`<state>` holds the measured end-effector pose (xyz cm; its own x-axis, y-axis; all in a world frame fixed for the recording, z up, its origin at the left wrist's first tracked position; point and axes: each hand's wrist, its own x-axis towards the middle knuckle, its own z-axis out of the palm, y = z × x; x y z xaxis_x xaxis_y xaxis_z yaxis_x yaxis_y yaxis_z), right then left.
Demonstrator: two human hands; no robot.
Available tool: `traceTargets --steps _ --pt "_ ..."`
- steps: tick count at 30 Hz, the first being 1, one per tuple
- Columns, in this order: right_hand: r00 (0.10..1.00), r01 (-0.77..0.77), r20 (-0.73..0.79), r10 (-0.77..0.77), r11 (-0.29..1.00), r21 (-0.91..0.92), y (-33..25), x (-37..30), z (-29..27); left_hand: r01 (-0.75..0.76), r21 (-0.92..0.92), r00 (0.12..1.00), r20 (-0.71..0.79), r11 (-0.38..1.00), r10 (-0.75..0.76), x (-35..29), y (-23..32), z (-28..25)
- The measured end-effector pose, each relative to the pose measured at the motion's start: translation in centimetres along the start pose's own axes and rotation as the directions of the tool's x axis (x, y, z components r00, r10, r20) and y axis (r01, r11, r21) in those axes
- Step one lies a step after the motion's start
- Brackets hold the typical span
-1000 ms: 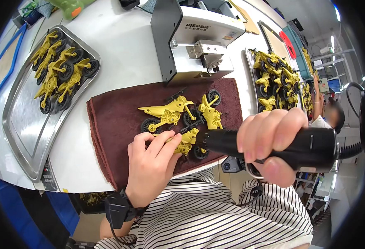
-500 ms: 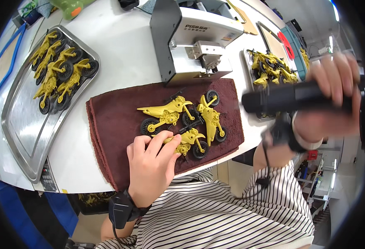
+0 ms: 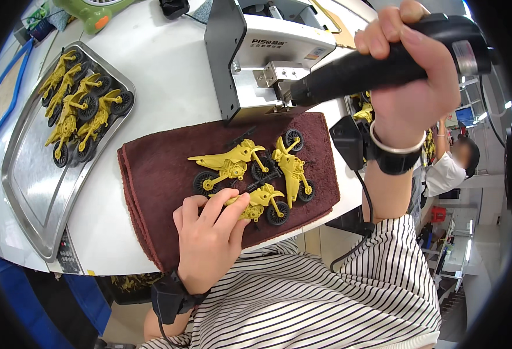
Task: The recorder uses a powered screwdriver and a screw feeder to assemble plastic toy motorcycle components at a factory workbench.
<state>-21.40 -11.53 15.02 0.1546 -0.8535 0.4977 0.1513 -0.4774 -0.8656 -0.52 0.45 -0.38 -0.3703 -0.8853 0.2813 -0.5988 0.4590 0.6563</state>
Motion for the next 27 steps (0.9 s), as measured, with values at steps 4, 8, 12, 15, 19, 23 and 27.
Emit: traceTargets --steps 4,8,12,15,19,23,27 --pt "0.992 -0.061 0.120 0.050 0.994 0.089 -2.1 -3.8 1.9 0.019 -0.021 1.000 0.006 1.000 -0.019 0.1 0.1 0.1" --pt "0.961 -0.082 0.271 0.049 0.990 0.113 -2.5 -7.4 3.6 0.063 -0.015 0.998 -0.023 0.998 -0.063 0.0 0.1 0.0" --pt "0.963 -0.020 0.268 -0.007 0.995 0.098 -1.7 -9.7 4.9 0.049 -0.018 0.998 -0.037 0.999 -0.050 0.0 -0.1 0.3" --pt "0.963 -0.012 0.270 -0.012 0.996 0.087 -1.2 -10.5 4.9 0.048 -0.020 0.998 -0.035 0.999 -0.049 -0.1 -0.1 0.3" --pt "0.974 0.007 0.224 -0.024 0.997 0.076 -0.9 -11.0 5.5 0.050 -0.021 0.998 -0.030 0.999 -0.051 0.0 0.0 0.2" --pt "0.970 -0.031 0.239 0.032 0.999 -0.007 -1.4 -11.3 6.0 0.049 -0.018 0.999 -0.023 0.999 -0.049 0.0 0.1 0.0" --pt "0.976 -0.026 0.217 0.031 0.999 -0.028 -1.3 -11.5 6.8 0.048 -0.012 0.999 -0.019 0.999 -0.048 -0.1 0.1 0.1"
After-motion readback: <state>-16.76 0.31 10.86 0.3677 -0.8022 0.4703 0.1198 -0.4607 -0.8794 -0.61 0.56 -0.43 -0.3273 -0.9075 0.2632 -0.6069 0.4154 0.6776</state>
